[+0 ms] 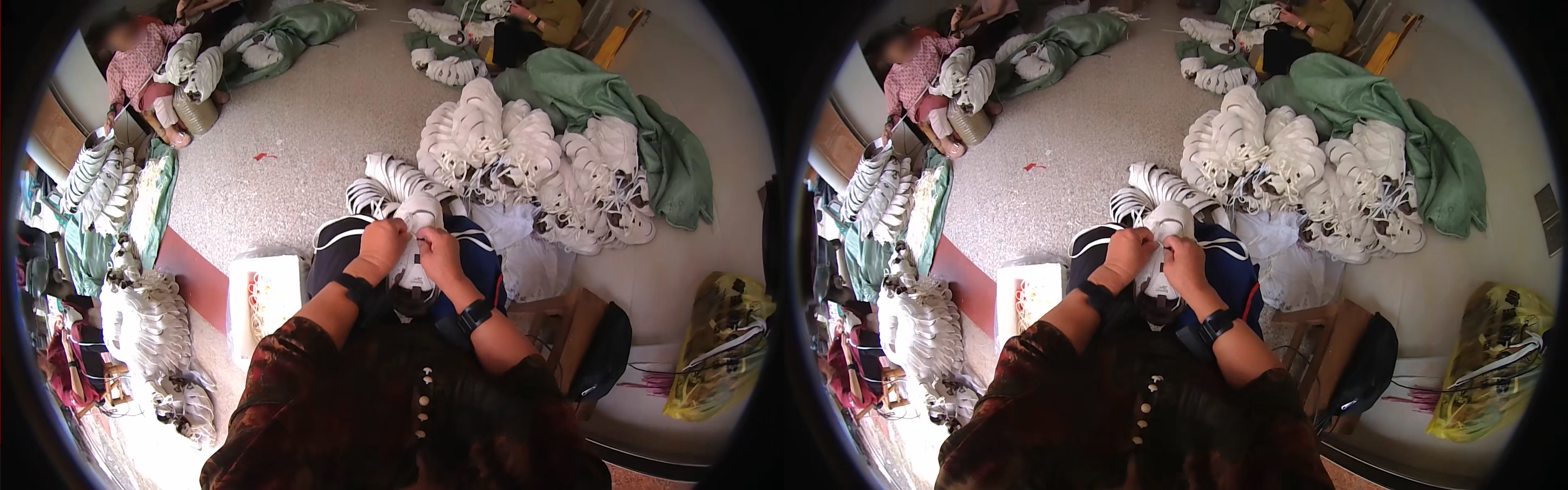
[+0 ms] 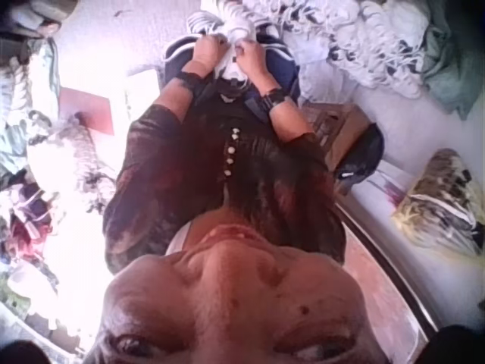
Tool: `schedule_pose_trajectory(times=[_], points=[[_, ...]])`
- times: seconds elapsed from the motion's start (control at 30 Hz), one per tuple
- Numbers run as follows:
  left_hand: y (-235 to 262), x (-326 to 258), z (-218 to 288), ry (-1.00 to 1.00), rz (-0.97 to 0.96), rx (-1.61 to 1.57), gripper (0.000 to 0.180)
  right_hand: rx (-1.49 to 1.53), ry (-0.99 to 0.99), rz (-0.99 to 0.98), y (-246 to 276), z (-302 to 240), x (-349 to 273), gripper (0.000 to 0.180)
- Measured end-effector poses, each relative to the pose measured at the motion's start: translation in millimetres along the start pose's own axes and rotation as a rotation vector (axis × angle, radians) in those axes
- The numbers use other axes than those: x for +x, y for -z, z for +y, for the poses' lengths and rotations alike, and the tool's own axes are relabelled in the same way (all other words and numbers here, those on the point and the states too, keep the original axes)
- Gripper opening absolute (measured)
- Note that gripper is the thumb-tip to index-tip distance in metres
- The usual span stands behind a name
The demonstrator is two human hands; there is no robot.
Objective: The recorder is threading laces into white sneakers.
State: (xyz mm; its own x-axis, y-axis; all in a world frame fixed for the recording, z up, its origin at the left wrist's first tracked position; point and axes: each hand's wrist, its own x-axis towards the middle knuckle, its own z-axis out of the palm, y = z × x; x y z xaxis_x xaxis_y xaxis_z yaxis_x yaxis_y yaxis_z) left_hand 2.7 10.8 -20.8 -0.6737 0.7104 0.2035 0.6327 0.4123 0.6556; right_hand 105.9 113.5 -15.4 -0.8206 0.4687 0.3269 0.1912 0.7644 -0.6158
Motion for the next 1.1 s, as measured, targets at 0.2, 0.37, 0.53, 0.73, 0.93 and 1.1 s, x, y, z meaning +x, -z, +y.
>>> schedule_pose_trajectory(times=[0.2,0.37,0.53,0.73,0.93,1.1], points=[[4,-17,11,-0.267,-0.155,0.257,0.019,-0.086,0.144,0.036,-4,-5,-8,0.008],[17,-12,34,-0.159,-0.263,0.340,0.020,-0.194,0.214,0.003,2,-12,-5,0.006],[11,1,6,-0.074,-0.214,0.119,0.019,-0.392,0.337,-0.032,7,-16,2,0.004],[14,-1,-9,0.007,-0.298,-0.220,0.014,-0.419,0.352,-0.064,-3,-12,-1,0.010],[10,-14,-8,0.063,-0.138,-0.360,0.011,-0.503,0.451,-0.105,3,-20,1,0.008],[17,-11,-3,0.047,-0.110,-0.259,0.007,-0.350,0.504,-0.399,23,-38,6,0.008]])
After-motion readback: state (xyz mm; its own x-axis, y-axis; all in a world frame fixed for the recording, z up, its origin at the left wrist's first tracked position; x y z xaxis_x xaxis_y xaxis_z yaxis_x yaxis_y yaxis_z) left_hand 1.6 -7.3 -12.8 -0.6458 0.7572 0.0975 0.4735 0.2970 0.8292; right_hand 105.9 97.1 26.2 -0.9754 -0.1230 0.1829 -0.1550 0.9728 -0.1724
